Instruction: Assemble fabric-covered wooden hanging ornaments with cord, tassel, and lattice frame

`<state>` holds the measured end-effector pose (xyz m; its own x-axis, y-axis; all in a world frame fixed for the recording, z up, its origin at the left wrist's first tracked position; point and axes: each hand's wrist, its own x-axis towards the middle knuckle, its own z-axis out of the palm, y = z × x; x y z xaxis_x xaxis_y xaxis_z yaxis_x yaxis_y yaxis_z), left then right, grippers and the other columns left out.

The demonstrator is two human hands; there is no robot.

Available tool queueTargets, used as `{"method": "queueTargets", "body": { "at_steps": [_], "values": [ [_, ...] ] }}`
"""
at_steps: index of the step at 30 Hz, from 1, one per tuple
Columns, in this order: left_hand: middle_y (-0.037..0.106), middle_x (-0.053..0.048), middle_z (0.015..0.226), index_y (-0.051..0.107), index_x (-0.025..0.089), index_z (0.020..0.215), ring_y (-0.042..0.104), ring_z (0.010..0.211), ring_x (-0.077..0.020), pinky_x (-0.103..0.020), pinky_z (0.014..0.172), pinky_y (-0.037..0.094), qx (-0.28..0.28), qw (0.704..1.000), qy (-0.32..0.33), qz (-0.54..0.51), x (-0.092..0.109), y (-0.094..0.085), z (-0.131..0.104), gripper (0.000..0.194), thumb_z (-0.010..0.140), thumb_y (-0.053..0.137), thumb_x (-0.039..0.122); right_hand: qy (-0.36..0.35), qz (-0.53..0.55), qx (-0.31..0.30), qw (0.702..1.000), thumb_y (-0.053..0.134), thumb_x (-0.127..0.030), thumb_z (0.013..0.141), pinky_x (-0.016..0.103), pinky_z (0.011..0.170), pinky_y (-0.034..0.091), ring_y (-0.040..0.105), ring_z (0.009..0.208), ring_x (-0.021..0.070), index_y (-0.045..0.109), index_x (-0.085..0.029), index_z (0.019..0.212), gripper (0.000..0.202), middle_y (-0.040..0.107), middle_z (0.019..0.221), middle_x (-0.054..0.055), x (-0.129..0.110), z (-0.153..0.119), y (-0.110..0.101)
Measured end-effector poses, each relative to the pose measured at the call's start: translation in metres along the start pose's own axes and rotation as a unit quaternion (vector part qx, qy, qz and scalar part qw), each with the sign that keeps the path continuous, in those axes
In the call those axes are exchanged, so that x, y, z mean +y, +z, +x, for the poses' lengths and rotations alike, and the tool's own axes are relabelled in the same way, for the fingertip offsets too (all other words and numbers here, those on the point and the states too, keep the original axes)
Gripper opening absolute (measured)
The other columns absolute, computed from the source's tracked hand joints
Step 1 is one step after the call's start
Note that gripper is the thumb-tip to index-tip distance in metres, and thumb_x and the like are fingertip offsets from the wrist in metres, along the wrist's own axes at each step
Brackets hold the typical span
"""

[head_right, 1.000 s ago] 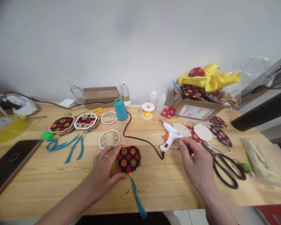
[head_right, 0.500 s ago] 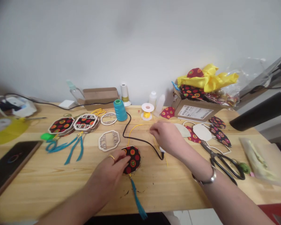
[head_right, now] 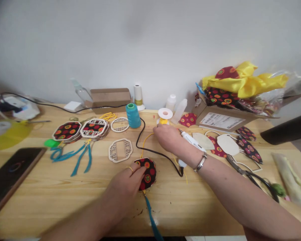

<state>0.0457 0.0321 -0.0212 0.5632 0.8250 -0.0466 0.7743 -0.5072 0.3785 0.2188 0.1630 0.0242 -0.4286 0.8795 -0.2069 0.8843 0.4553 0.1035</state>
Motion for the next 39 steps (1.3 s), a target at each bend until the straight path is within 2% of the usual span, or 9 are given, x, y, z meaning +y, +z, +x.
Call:
{"method": "queueTargets", "body": {
  "at_steps": [7,10,12,14,17,19,21,27,39],
  "values": [
    [0.058,-0.02,0.126,0.045,0.006,0.132,0.06,0.104,-0.0313,-0.042,0.083,0.055,-0.05,0.999,-0.009,-0.007,-0.002,0.004,0.0,0.064,0.068,0.048,0.005,0.015,0.038,-0.018,0.999,0.043,0.001,0.08,0.033,0.065,0.047,0.066,0.087,0.0294,0.066,-0.008,0.092,0.027,0.068,0.094,0.019,0.0,0.003,-0.002],
    [0.06,-0.017,0.124,0.043,0.011,0.133,0.064,0.095,-0.0281,-0.04,0.077,0.056,0.0,1.0,-0.03,-0.002,-0.002,0.006,-0.001,0.06,0.073,0.047,0.006,0.028,0.086,-0.03,0.995,0.049,-0.009,0.082,0.028,0.06,0.045,0.066,0.078,0.0229,0.068,-0.013,0.085,0.02,0.071,0.086,0.012,0.002,-0.002,-0.007],
    [0.061,-0.015,0.121,0.041,0.014,0.134,0.064,0.093,-0.0261,-0.039,0.076,0.055,0.059,0.997,-0.047,0.002,-0.001,0.006,-0.001,0.054,0.08,0.044,0.008,0.024,0.182,-0.049,0.982,0.054,-0.016,0.08,0.023,0.057,0.043,0.064,0.07,0.0163,0.069,-0.017,0.078,0.015,0.071,0.076,0.004,0.002,-0.005,-0.01],
    [0.064,-0.013,0.116,0.04,0.016,0.134,0.065,0.091,-0.0248,-0.039,0.076,0.055,0.107,0.992,-0.067,-0.013,0.0,0.006,0.0,0.048,0.086,0.041,0.012,0.031,0.332,-0.081,0.939,0.058,-0.019,0.076,0.02,0.051,0.04,0.058,0.059,0.0112,0.069,-0.018,0.07,0.012,0.067,0.064,-0.001,0.001,-0.007,-0.009],
    [0.064,-0.011,0.109,0.038,0.018,0.134,0.065,0.086,-0.0235,-0.04,0.075,0.055,0.139,0.982,-0.113,-0.057,0.0,0.005,0.002,0.046,0.088,0.043,0.016,0.085,0.534,-0.15,0.828,0.06,-0.018,0.071,0.018,0.042,0.032,0.046,0.045,0.0069,0.067,-0.018,0.062,0.011,0.056,0.05,-0.004,-0.005,-0.009,-0.004],
    [0.059,-0.011,0.113,0.036,0.019,0.135,0.064,0.088,-0.0231,-0.039,0.078,0.055,0.145,0.976,-0.132,-0.091,0.0,0.003,0.003,0.049,0.087,0.045,0.017,0.128,0.602,-0.184,0.767,0.06,-0.017,0.069,0.017,0.038,0.028,0.04,0.039,0.0052,0.065,-0.017,0.059,0.011,0.05,0.045,-0.006,-0.01,-0.008,-0.001],
    [0.052,-0.012,0.12,0.037,0.019,0.135,0.062,0.096,-0.0233,-0.038,0.082,0.055,0.15,0.972,-0.138,-0.122,-0.001,0.002,0.004,0.05,0.086,0.046,0.018,0.152,0.626,-0.199,0.739,0.06,-0.016,0.067,0.017,0.035,0.025,0.038,0.036,0.0046,0.063,-0.017,0.056,0.011,0.049,0.041,-0.007,-0.015,-0.006,0.001],
    [0.041,-0.013,0.132,0.044,0.018,0.13,0.059,0.106,-0.024,-0.036,0.086,0.055,0.147,0.966,-0.138,-0.165,-0.002,-0.001,0.005,0.046,0.085,0.046,0.016,0.135,0.622,-0.252,0.729,0.056,-0.012,0.066,0.014,0.033,0.025,0.043,0.036,0.005,0.067,-0.017,0.058,0.014,0.056,0.042,-0.004,-0.022,-0.002,0.001],
    [0.044,-0.015,0.134,0.047,0.015,0.128,0.057,0.112,-0.0269,-0.041,0.09,0.054,0.154,0.97,-0.126,-0.136,-0.002,0.0,0.007,0.042,0.085,0.047,0.017,0.138,0.606,-0.202,0.757,0.059,-0.014,0.066,0.017,0.033,0.022,0.033,0.035,0.0038,0.068,-0.019,0.059,0.013,0.049,0.041,-0.006,-0.029,-0.001,0.002]
  ]
}}
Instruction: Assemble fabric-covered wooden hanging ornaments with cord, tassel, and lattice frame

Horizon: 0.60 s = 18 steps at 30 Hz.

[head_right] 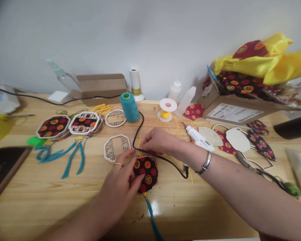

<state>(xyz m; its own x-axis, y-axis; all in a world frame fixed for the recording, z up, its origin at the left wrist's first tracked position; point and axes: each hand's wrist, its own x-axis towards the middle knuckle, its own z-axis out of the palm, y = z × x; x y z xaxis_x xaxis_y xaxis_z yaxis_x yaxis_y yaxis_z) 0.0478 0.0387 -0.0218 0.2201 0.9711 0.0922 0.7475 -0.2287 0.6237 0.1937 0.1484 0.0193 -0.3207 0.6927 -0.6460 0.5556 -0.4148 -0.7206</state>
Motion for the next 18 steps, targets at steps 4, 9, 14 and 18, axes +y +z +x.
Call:
{"method": "queueTargets", "body": {
  "at_steps": [4,9,14,18],
  "values": [
    [0.045,-0.015,0.133,0.048,0.015,0.126,0.058,0.111,-0.0261,-0.041,0.093,0.052,-0.001,1.0,0.015,0.001,0.0,0.0,0.001,0.04,0.086,0.047,0.017,-0.009,-0.07,0.003,0.998,0.059,-0.018,0.067,0.018,0.034,0.022,0.03,0.035,0.0041,0.063,-0.018,0.053,0.015,0.042,0.038,-0.007,0.0,0.0,-0.001],
    [0.047,-0.016,0.13,0.051,0.012,0.122,0.056,0.112,-0.0265,-0.041,0.094,0.052,-0.016,1.0,0.01,0.0,0.0,-0.002,0.001,0.037,0.086,0.046,0.017,-0.073,-0.171,0.052,0.981,0.05,-0.02,0.076,0.02,0.04,0.033,0.042,0.038,0.0069,0.062,-0.018,0.055,0.024,0.053,0.043,-0.004,-0.005,-0.012,-0.022],
    [0.047,-0.019,0.128,0.05,0.008,0.121,0.054,0.116,-0.0292,-0.044,0.096,0.05,-0.025,1.0,0.005,0.001,0.002,-0.003,0.002,0.036,0.087,0.046,0.018,-0.146,-0.275,0.294,0.904,0.047,-0.022,0.084,0.024,0.046,0.037,0.051,0.044,0.0108,0.07,-0.019,0.097,0.026,0.066,0.06,-0.001,-0.008,-0.065,-0.02],
    [0.047,-0.017,0.128,0.051,0.009,0.12,0.055,0.115,-0.0286,-0.045,0.097,0.049,-0.03,1.0,-0.007,0.002,0.002,-0.003,0.002,0.034,0.087,0.047,0.017,-0.246,-0.259,0.27,0.894,0.044,-0.028,0.091,0.023,0.05,0.041,0.057,0.052,0.012,0.067,-0.023,0.079,0.026,0.065,0.063,-0.001,0.018,-0.105,0.018]
  ]
}}
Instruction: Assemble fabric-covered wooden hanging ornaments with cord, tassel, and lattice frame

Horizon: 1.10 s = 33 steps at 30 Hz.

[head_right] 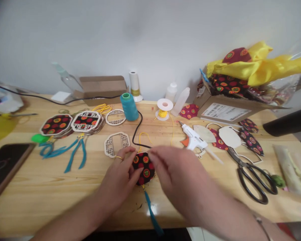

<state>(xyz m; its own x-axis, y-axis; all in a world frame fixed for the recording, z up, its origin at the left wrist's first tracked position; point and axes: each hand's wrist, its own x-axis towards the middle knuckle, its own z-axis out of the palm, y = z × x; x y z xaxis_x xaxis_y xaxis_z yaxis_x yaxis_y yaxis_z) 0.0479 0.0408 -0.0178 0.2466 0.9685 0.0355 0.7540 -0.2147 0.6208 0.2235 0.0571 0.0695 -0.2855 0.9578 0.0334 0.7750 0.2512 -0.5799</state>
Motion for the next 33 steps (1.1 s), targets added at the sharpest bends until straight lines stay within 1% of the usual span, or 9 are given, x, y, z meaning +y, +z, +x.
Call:
{"method": "queueTargets", "body": {
  "at_steps": [2,8,12,14,18,21,24,29,33],
  "values": [
    [0.045,-0.017,0.13,0.05,0.01,0.121,0.055,0.115,-0.0281,-0.044,0.097,0.049,-0.004,1.0,-0.001,-0.007,0.0,0.0,0.0,0.034,0.088,0.046,0.016,0.004,-0.01,-0.02,1.0,0.046,-0.024,0.091,0.025,0.055,0.045,0.062,0.061,0.0147,0.066,-0.022,0.078,0.024,0.068,0.072,0.001,0.003,-0.022,0.02],
    [0.047,-0.017,0.127,0.051,0.009,0.119,0.055,0.113,-0.0275,-0.043,0.096,0.049,0.009,1.0,0.011,-0.001,0.004,-0.001,0.002,0.034,0.085,0.049,0.011,0.065,-0.067,0.076,0.993,0.052,-0.018,0.087,0.032,0.063,0.051,0.066,0.076,0.0212,0.063,-0.017,0.099,0.016,0.067,0.089,0.008,0.019,-0.035,0.07],
    [0.047,-0.017,0.129,0.054,0.011,0.117,0.059,0.104,-0.0259,-0.041,0.091,0.05,0.038,0.999,0.022,0.013,0.006,-0.012,0.0,0.034,0.084,0.052,0.016,0.098,-0.062,0.063,0.991,0.054,-0.022,0.088,0.036,0.072,0.051,0.065,0.084,0.0239,0.063,-0.015,0.1,0.016,0.067,0.091,0.009,0.017,-0.026,0.074],
    [0.048,-0.015,0.128,0.056,0.013,0.117,0.062,0.09,-0.0222,-0.042,0.086,0.05,0.066,0.998,0.005,0.0,0.004,-0.021,-0.003,0.034,0.084,0.053,0.021,0.119,-0.056,0.04,0.99,0.055,-0.025,0.088,0.038,0.074,0.051,0.065,0.086,0.0253,0.063,-0.015,0.097,0.016,0.067,0.092,0.01,0.016,-0.023,0.073],
    [0.054,-0.012,0.12,0.055,0.017,0.121,0.058,0.064,-0.0133,-0.034,0.068,0.05,0.038,0.984,-0.113,-0.13,-0.002,-0.039,-0.015,0.043,0.08,0.059,0.029,0.151,-0.054,0.026,0.987,0.057,-0.031,0.088,0.04,0.072,0.05,0.065,0.084,0.0263,0.064,-0.015,0.095,0.019,0.068,0.091,0.01,0.016,-0.018,0.073],
    [0.061,-0.011,0.11,0.053,0.016,0.124,0.058,0.067,-0.0155,-0.029,0.059,0.046,-0.014,0.925,-0.24,-0.294,-0.003,-0.049,-0.026,0.057,0.072,0.069,0.033,0.158,-0.063,0.036,0.985,0.059,-0.035,0.086,0.041,0.07,0.052,0.066,0.083,0.0275,0.063,-0.015,0.096,0.023,0.068,0.092,0.011,0.015,-0.019,0.074],
    [0.062,-0.011,0.112,0.056,0.017,0.123,0.056,0.065,-0.013,-0.025,0.054,0.04,-0.046,0.853,-0.308,-0.418,-0.001,-0.057,-0.036,0.063,0.067,0.076,0.036,0.124,-0.087,0.08,0.985,0.061,-0.036,0.084,0.041,0.07,0.054,0.066,0.084,0.028,0.062,-0.014,0.102,0.028,0.067,0.099,0.013,0.012,-0.023,0.076],
    [0.058,-0.012,0.124,0.067,0.017,0.109,0.057,0.068,-0.0108,-0.021,0.05,0.036,-0.084,0.758,-0.348,-0.545,0.004,-0.07,-0.041,0.046,0.067,0.079,0.032,-0.1,-0.131,0.12,0.979,0.061,-0.028,0.085,0.044,0.09,0.051,0.059,0.105,0.0294,0.064,-0.013,0.109,0.029,0.066,0.111,0.014,0.011,-0.036,0.083],
    [0.062,-0.012,0.12,0.072,0.017,0.098,0.059,0.066,-0.011,-0.018,0.046,0.031,-0.09,0.721,-0.367,-0.58,0.004,-0.072,-0.039,0.037,0.065,0.08,0.029,-0.172,-0.175,0.097,0.965,0.058,-0.026,0.087,0.044,0.091,0.052,0.058,0.11,0.0304,0.066,-0.009,0.109,0.029,0.066,0.116,0.016,0.012,-0.042,0.092]
  ]
}}
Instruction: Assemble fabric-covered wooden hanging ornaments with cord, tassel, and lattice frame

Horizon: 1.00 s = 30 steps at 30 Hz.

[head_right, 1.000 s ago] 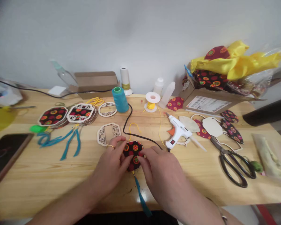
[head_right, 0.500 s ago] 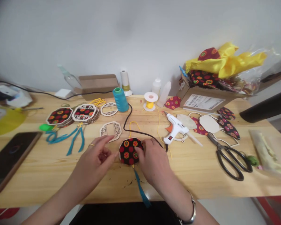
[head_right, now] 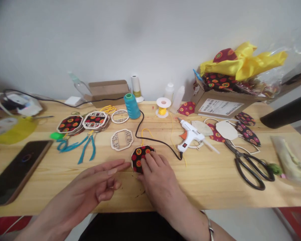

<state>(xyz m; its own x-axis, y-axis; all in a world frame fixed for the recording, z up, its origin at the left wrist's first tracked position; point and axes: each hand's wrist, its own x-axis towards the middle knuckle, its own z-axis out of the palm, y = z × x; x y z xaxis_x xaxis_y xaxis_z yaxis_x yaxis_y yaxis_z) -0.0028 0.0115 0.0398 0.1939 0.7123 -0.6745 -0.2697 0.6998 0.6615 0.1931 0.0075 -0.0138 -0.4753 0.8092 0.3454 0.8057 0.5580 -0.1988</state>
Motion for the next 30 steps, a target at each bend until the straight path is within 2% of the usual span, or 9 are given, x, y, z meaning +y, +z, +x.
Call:
{"method": "queueTargets", "body": {
  "at_steps": [7,15,19,26,30],
  "values": [
    [0.065,-0.015,0.116,0.072,0.013,0.091,0.057,0.062,-0.0096,-0.015,0.042,0.025,-0.007,0.999,-0.025,-0.033,0.007,-0.002,0.005,0.03,0.065,0.079,0.026,-0.021,0.002,-0.035,0.999,0.059,-0.028,0.087,0.041,0.096,0.051,0.06,0.107,0.0269,0.067,-0.009,0.106,0.028,0.069,0.105,0.015,0.002,0.003,0.002],
    [0.065,-0.015,0.115,0.072,0.012,0.089,0.058,0.065,-0.0102,-0.015,0.041,0.025,-0.002,0.999,-0.039,-0.031,0.011,0.002,0.003,0.024,0.068,0.077,0.023,-0.066,-0.035,-0.022,0.997,0.062,-0.024,0.085,0.042,0.096,0.051,0.059,0.106,0.0289,0.066,-0.004,0.108,0.031,0.069,0.103,0.016,0.002,0.001,0.009],
    [0.065,-0.015,0.114,0.072,0.012,0.088,0.058,0.064,-0.0102,-0.015,0.041,0.025,-0.007,0.999,-0.032,-0.037,0.01,0.003,0.002,0.022,0.069,0.076,0.022,-0.065,-0.036,-0.021,0.997,0.063,-0.023,0.084,0.045,0.095,0.051,0.06,0.104,0.0302,0.067,-0.004,0.106,0.029,0.068,0.102,0.017,0.0,0.003,0.009],
    [0.067,-0.015,0.109,0.07,0.011,0.086,0.043,0.048,-0.0017,-0.014,0.038,0.018,0.0,0.998,-0.038,-0.052,0.008,0.002,0.007,0.016,0.072,0.072,0.018,-0.052,-0.015,-0.003,0.999,0.064,-0.026,0.084,0.041,0.088,0.055,0.062,0.098,0.0272,0.071,-0.01,0.091,0.018,0.069,0.095,0.015,0.001,0.008,0.002],
    [0.067,-0.015,0.109,0.07,0.01,0.086,0.039,0.045,-0.0001,-0.014,0.038,0.016,-0.005,0.998,-0.034,-0.046,0.006,0.003,0.009,0.015,0.072,0.071,0.017,-0.045,-0.011,0.001,0.999,0.066,-0.027,0.082,0.041,0.088,0.055,0.062,0.095,0.0269,0.07,-0.012,0.089,0.017,0.069,0.094,0.013,0.001,0.008,0.002]
  ]
}}
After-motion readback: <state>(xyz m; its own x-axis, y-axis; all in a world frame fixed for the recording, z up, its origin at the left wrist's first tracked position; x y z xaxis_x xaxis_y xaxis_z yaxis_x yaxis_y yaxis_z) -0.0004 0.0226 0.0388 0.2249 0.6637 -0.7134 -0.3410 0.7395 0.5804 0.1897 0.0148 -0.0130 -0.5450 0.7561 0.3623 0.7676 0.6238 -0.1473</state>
